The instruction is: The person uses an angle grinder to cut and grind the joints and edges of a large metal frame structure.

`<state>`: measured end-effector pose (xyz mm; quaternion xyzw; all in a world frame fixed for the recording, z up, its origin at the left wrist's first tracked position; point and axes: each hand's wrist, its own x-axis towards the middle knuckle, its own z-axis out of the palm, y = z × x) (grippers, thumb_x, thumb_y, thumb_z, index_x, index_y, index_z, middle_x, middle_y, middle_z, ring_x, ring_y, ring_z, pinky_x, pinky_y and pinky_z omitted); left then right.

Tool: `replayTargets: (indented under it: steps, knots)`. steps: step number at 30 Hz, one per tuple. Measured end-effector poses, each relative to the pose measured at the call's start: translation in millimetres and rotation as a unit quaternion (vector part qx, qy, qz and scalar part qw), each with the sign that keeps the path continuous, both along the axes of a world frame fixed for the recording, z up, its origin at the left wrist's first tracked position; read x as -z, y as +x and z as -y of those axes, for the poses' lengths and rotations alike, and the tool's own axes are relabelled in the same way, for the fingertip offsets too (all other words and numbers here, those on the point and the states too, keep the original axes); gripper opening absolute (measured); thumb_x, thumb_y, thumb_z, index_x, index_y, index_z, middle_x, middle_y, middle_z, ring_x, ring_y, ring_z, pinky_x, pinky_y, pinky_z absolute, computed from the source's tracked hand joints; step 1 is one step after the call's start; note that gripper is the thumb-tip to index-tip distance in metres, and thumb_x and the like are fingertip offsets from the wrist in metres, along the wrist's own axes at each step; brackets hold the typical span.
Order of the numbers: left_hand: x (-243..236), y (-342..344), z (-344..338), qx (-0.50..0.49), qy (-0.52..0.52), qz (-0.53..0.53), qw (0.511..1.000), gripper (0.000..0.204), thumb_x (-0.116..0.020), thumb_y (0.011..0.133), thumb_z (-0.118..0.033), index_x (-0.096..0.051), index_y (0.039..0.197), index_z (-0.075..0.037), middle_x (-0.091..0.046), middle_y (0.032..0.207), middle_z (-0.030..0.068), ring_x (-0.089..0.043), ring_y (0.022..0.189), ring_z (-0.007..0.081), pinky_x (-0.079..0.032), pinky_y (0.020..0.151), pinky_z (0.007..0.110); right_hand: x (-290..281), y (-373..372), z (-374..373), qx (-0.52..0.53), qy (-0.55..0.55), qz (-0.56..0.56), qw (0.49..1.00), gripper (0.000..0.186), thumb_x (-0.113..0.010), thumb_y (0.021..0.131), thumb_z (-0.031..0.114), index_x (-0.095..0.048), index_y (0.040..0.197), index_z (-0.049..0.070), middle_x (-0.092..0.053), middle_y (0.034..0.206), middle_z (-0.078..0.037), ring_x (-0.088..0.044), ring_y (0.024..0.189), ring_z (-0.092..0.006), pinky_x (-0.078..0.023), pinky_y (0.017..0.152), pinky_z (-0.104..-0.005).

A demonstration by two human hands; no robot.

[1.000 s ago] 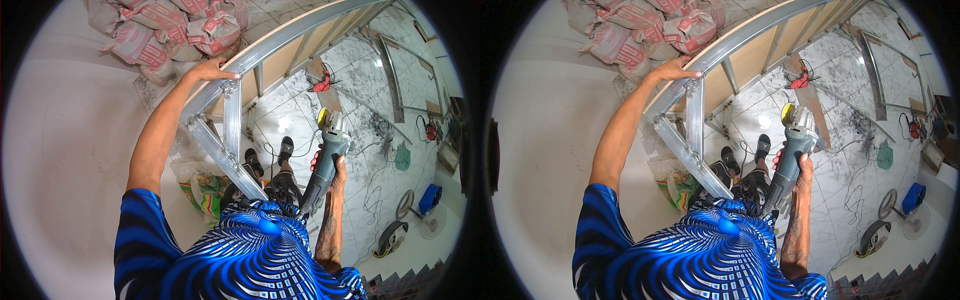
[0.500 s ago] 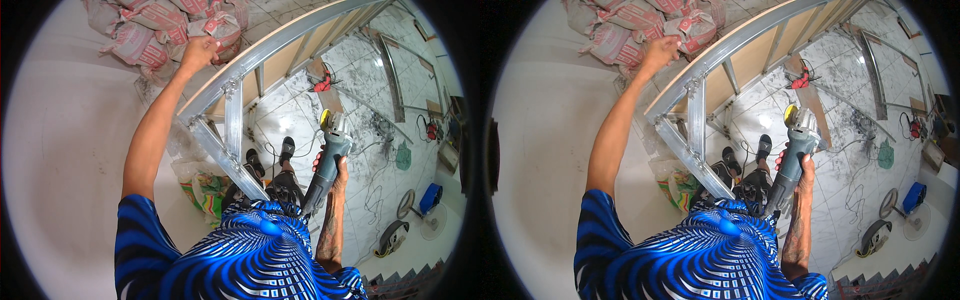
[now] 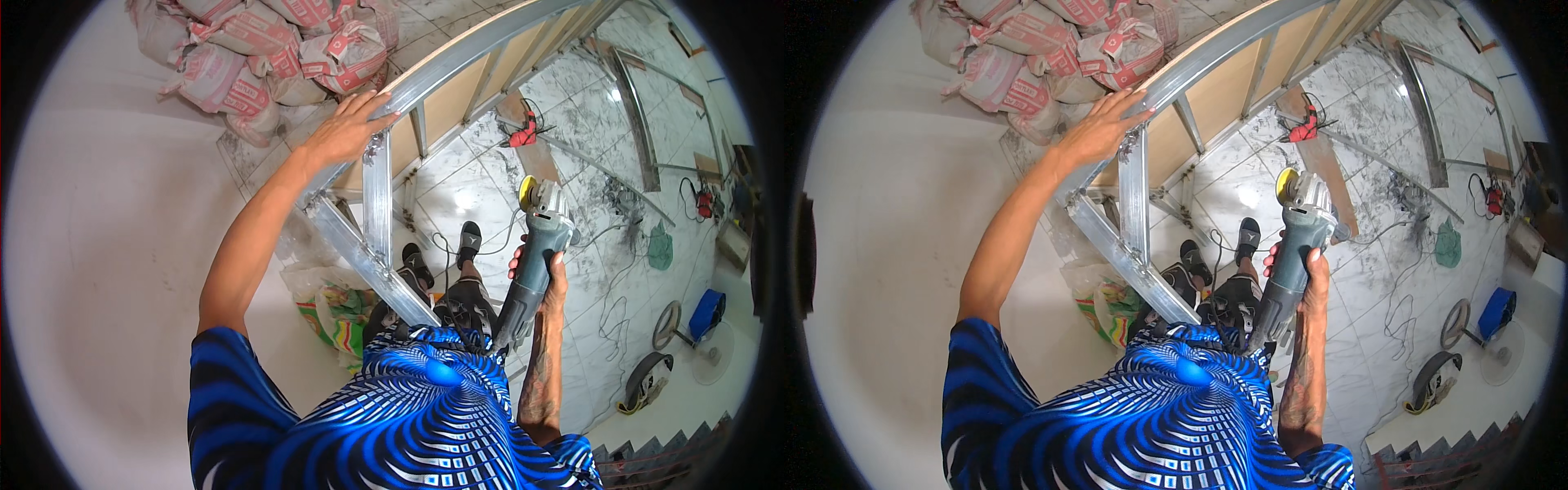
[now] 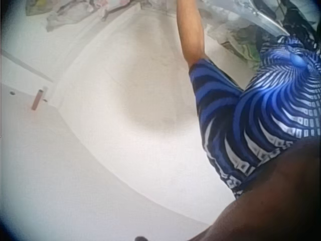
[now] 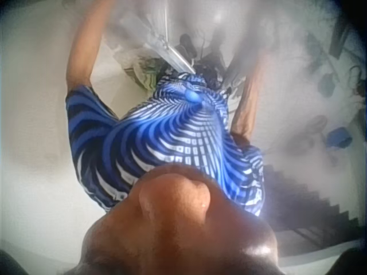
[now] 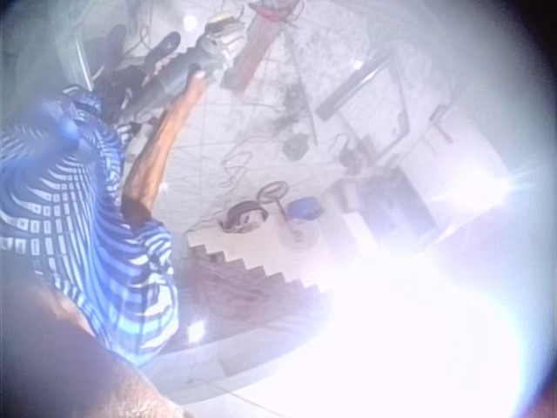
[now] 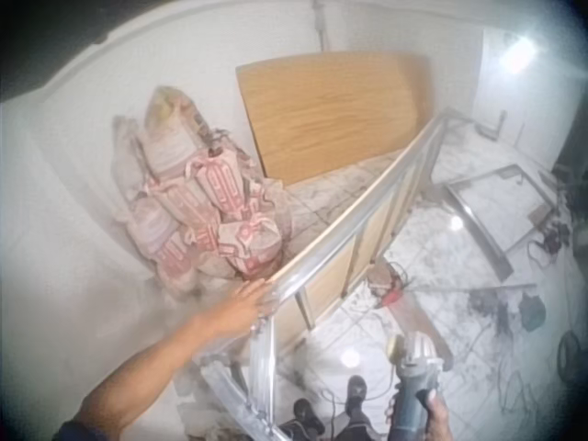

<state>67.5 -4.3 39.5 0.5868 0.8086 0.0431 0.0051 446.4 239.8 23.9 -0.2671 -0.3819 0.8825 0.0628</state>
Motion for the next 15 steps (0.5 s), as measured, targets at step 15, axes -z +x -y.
replayTargets:
  steps: [15]
  knots:
    - [-3.4,10.8,4.9,-0.063,0.016,0.026,0.998,0.05,-0.052,0.083,0.006,-0.063,0.13,-0.007,-0.047,0.145,0.0181,-0.038,0.138,0.0351,-0.025,0.119,0.048,-4.8,-2.3,1.2,0.007,-0.009,-0.007,1.0,0.086,-0.065,0.084,0.064,-0.046,0.128,-0.008,-0.063,0.1,-0.019,-0.069,0.084,-0.0257,-0.06,0.069,-0.0361]
